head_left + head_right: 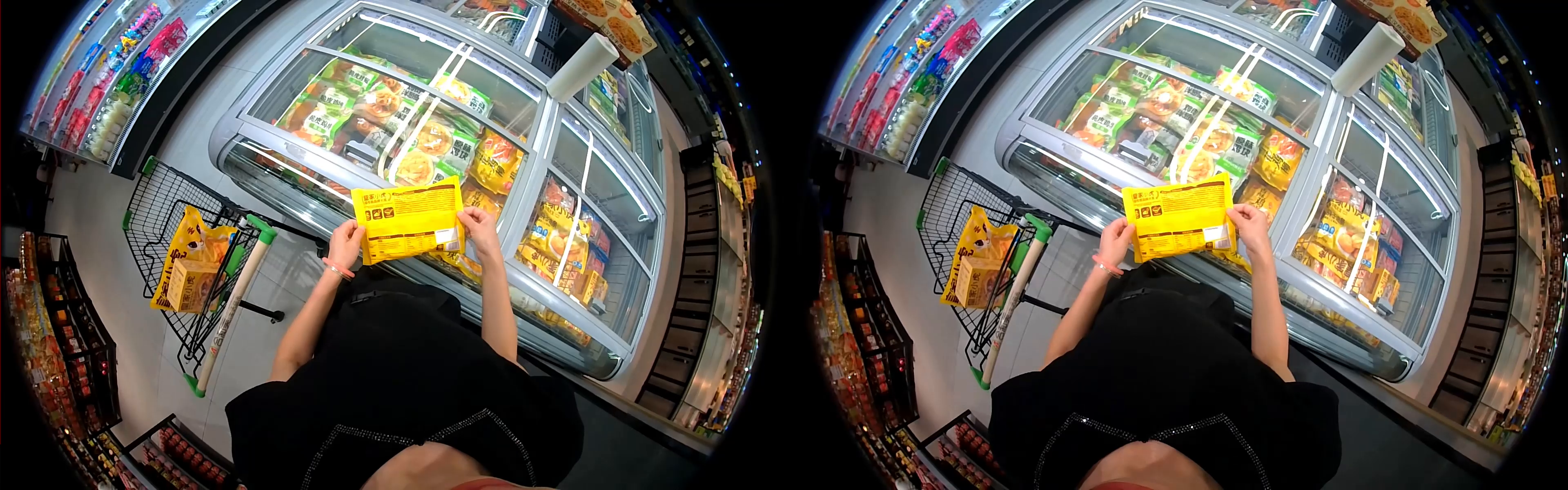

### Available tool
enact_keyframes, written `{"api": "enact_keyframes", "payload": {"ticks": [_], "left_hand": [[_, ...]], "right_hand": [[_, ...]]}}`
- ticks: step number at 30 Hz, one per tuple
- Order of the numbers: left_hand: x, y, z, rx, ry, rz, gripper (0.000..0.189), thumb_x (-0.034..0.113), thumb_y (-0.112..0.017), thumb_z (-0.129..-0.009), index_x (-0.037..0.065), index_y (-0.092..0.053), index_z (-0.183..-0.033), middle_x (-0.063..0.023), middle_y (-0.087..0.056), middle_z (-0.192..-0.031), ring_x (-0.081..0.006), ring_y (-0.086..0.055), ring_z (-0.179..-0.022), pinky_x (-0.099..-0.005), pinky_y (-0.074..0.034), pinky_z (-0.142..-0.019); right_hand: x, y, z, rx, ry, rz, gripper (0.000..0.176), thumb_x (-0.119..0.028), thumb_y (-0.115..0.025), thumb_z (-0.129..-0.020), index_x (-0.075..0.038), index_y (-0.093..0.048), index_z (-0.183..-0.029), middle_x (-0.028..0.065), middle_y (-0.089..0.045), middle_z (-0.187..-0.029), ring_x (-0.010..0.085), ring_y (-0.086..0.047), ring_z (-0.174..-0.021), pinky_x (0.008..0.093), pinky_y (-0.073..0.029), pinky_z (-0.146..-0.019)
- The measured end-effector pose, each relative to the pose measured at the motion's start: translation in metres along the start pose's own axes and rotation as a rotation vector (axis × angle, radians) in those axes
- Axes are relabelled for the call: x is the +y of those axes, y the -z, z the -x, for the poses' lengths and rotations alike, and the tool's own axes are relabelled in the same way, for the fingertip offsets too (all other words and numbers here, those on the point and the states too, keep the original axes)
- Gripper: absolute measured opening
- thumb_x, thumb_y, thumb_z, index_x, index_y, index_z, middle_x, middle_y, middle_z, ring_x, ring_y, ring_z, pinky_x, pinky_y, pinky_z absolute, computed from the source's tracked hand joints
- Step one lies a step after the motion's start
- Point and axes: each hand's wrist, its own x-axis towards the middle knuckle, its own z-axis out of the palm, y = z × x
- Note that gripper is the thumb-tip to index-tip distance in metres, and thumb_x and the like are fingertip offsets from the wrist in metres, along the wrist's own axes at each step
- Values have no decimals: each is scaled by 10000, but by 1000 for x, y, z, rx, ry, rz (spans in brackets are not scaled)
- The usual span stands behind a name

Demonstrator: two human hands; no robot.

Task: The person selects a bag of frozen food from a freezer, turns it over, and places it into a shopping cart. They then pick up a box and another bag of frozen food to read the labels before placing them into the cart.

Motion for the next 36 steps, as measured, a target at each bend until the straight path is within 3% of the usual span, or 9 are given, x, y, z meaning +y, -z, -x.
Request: {"api": "enact_keyframes", "payload": {"ticks": [4, 9, 18, 26, 36], "left_hand": [[22, 8, 7, 7, -42, 75, 111, 90, -518, -868, -4, -566, -832, 30, -544, -712, -29, -440, -616, -184, -360, -551], [70, 20, 12, -54, -38, 300, 119, 96, -507, -887, -2, -574, -878, 16, -574, -777, -41, -474, -677, -181, -388, -620], [111, 25, 11, -103, -134, 346, 123, 85, -494, -895, -13, -566, -875, 18, -561, -761, -38, -472, -669, -184, -391, -614], [109, 23, 14, -112, -117, 380, 127, 79, -483, -899, -18, -565, -890, 14, -563, -776, -41, -480, -684, -190, -402, -630], [105, 29, 18, -131, -95, 411, 141, 86, -477, -902, -21, -568, -899, 6, -577, -793, -47, -500, -699, -196, -417, -645]], "right_hand": [[-14, -4, 10, -1, 46, -11, 109, -95, -607, -824, 5, -623, -864, -21, -583, -739, 25, -469, -608, 167, -365, -545], [-69, -12, 37, -21, 111, -83, 99, -81, -591, -832, -2, -617, -886, -39, -575, -743, 12, -457, -622, 155, -349, -558], [-122, -16, 74, -51, 275, -165, 78, -64, -596, -828, 1, -605, -870, -29, -582, -777, 7, -441, -635, 153, -329, -577], [-138, -23, 86, -91, 312, -191, 72, -38, -597, -820, 17, -597, -867, -5, -589, -788, 31, -506, -696, 165, -392, -645], [-138, -30, 85, -111, 307, -163, 72, -42, -599, -821, 11, -601, -869, -10, -589, -781, 30, -500, -685, 166, -386, -631]]}}
